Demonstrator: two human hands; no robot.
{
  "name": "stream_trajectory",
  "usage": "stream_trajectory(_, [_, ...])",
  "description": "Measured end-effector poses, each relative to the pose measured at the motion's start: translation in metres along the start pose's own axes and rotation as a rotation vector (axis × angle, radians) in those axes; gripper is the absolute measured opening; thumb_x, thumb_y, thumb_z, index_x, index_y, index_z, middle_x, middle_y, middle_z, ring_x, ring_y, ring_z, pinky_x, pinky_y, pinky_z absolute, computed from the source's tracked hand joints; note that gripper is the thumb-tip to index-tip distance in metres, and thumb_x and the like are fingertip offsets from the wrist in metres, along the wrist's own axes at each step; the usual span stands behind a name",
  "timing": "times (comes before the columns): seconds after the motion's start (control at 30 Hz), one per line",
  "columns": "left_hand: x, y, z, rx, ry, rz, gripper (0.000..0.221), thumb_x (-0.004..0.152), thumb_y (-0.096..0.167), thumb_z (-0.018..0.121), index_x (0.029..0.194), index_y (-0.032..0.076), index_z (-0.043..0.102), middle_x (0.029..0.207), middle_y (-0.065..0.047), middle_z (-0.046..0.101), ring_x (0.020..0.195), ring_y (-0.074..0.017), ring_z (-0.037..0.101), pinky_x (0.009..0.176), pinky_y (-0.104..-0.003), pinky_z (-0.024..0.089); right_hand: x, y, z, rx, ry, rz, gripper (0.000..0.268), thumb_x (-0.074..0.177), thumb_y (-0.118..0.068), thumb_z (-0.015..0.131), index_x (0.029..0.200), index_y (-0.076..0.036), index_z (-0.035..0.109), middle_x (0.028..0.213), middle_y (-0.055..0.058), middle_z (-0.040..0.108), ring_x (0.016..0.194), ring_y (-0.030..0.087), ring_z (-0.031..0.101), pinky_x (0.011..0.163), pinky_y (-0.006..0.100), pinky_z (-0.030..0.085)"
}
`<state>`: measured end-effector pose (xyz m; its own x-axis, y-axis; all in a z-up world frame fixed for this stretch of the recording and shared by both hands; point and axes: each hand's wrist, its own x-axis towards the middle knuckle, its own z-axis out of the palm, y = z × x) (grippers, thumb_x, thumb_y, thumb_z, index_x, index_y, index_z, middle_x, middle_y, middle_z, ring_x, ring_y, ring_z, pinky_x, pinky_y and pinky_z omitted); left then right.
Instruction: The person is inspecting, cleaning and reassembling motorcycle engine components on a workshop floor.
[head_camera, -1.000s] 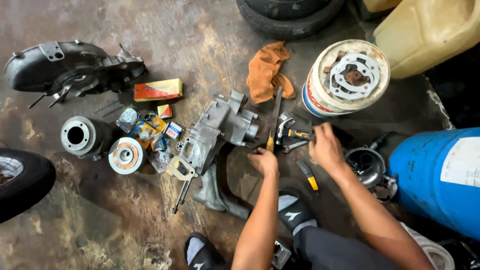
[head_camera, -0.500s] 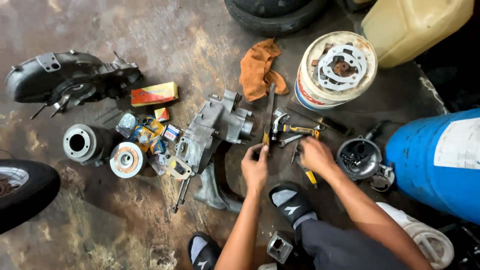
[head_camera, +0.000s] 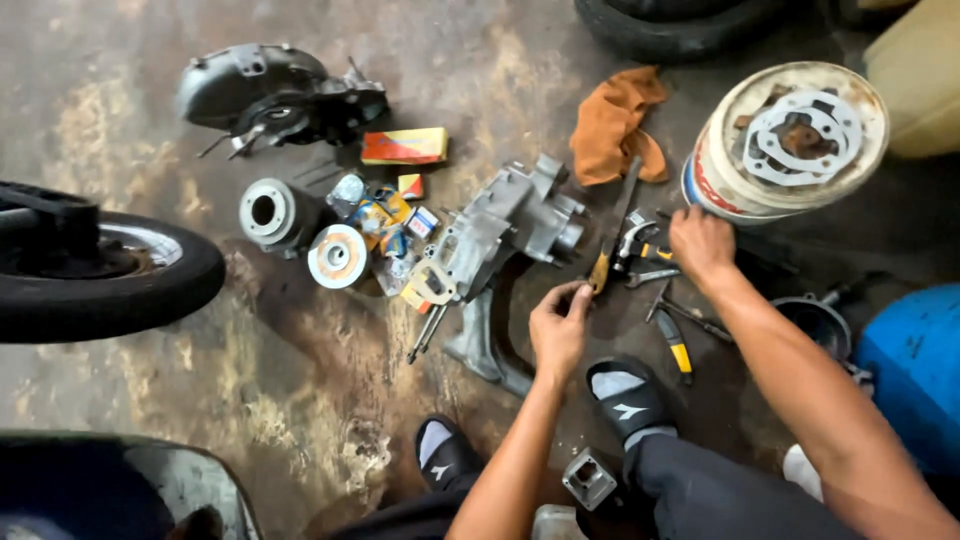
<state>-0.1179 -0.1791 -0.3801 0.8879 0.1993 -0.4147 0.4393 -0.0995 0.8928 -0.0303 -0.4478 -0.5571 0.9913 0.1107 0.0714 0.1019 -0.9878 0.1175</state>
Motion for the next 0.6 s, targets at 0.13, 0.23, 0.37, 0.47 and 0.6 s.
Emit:
stream_trajectory(0.13, [-0.012,-0.01,-0.013,-0.112,-0.007,-0.027,0.018,0.092,0.013,0.076,0.106,0.001,0.077,0.086,-0.017,0.077,0.071,-0.0201,0.074,0.065,-0.028,0.061,-0.009,-0.011,-0.071,0.084,0.005,0.013,0.02,0.098,-0.012,0.049,0.106,-0.002,0.064,0.092,0.013,0.063,0.062,0.037,0.074,0.057,0.049,0.059])
stream_trajectory(0.23, [-0.009,-0.014,-0.026,-0.062,0.02,-0.011,0.022,0.088,0.017,0.08,0.107,0.006,0.079,0.089,-0.017,0.077,0.076,-0.0207,0.073,0.067,-0.034,0.062,-0.014,-0.015,-0.142,0.22,0.047,0.05,0.034,0.083,-0.023,0.073,0.11,-0.007,0.062,0.11,0.016,0.061,0.066,0.044,0.073,0.059,0.054,0.061])
stream_trajectory(0.37, [-0.025,-0.007,-0.043,-0.19,0.008,-0.065,0.022,0.09,0.017,0.075,0.108,0.005,0.078,0.089,-0.013,0.075,0.077,-0.0179,0.071,0.07,-0.028,0.059,-0.045,-0.019,-0.262,0.609,0.007,0.176,0.034,0.088,-0.015,0.066,0.12,-0.006,0.063,0.101,0.015,0.066,0.067,0.038,0.069,0.062,0.048,0.057])
stream_trajectory(0.47, [-0.037,0.033,-0.055,-0.128,-0.055,0.023,0.027,0.089,0.022,0.072,0.109,0.005,0.077,0.091,-0.007,0.076,0.078,-0.0133,0.067,0.075,-0.024,0.054,-0.048,0.006,-0.313,1.262,-0.104,0.213,0.039,0.086,0.009,0.051,0.124,0.003,0.056,0.097,0.021,0.072,0.079,0.033,0.07,0.072,0.04,0.056])
stream_trajectory(0.6, [-0.042,0.055,-0.065,-0.024,-0.122,0.121,0.029,0.085,0.022,0.076,0.109,0.006,0.077,0.088,-0.005,0.077,0.074,-0.0108,0.067,0.071,-0.024,0.054,-0.046,0.035,-0.402,1.68,-0.49,0.198,0.059,0.076,0.021,0.033,0.131,0.007,0.051,0.116,0.038,0.072,0.102,0.047,0.073,0.086,0.046,0.055])
